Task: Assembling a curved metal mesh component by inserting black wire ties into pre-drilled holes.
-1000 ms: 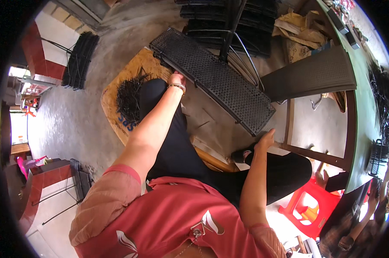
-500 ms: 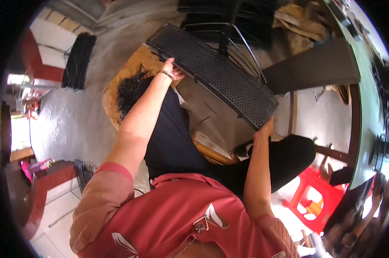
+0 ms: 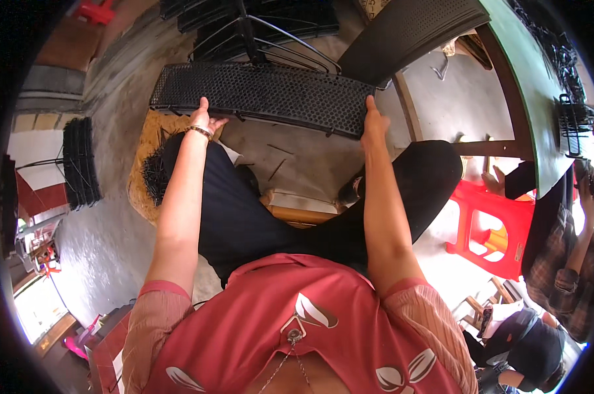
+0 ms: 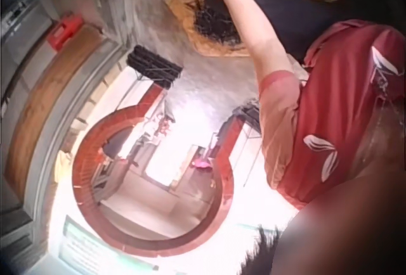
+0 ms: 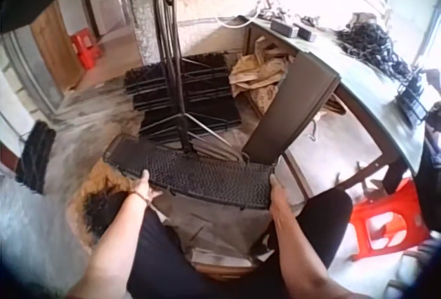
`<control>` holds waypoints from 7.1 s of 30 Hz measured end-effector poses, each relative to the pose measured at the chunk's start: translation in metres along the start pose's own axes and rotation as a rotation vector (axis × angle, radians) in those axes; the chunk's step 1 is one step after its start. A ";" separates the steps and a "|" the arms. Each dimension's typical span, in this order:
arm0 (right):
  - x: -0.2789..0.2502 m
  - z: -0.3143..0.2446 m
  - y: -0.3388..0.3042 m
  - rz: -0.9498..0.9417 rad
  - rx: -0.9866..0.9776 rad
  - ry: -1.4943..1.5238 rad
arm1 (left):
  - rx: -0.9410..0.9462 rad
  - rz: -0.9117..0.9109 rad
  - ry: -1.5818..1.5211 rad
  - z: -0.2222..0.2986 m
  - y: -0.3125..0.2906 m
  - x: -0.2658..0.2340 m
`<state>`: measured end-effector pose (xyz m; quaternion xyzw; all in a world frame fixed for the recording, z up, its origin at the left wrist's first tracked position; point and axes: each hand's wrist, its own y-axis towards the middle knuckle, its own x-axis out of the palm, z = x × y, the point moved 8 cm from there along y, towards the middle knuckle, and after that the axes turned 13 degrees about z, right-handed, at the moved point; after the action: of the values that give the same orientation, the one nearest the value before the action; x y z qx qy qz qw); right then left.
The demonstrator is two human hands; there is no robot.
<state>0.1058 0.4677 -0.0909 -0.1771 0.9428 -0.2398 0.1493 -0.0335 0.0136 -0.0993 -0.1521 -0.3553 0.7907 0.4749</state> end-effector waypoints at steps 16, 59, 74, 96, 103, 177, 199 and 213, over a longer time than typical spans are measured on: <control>0.046 -0.050 0.072 -0.187 -0.145 -0.045 | 0.046 0.090 0.044 -0.022 -0.031 0.019; 0.045 -0.097 0.063 -0.399 -0.464 -0.777 | 0.599 0.376 0.890 0.085 0.111 -0.150; 0.076 -0.102 0.070 -0.348 -0.873 -0.670 | 0.574 0.323 0.884 0.095 0.110 -0.187; 0.072 -0.056 0.127 -0.418 -0.322 -0.618 | 0.508 0.426 1.082 0.113 0.060 -0.150; 0.073 -0.062 0.113 -0.314 -0.388 -0.689 | 0.615 0.449 1.119 0.120 0.041 -0.144; 0.160 0.249 -0.133 -1.114 -1.319 -1.270 | 1.012 0.665 0.312 0.123 -0.233 -0.188; 0.163 0.342 -0.128 -1.404 -1.765 -1.198 | 1.104 0.665 0.388 0.140 -0.197 -0.151; 0.216 0.240 -0.063 -0.872 -1.566 -0.578 | 1.073 0.592 0.308 0.141 -0.189 -0.118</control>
<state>0.0173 0.2321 -0.3029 -0.6169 0.6130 0.4806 0.1129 0.0658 -0.0906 0.1216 -0.0967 0.2202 0.9258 0.2916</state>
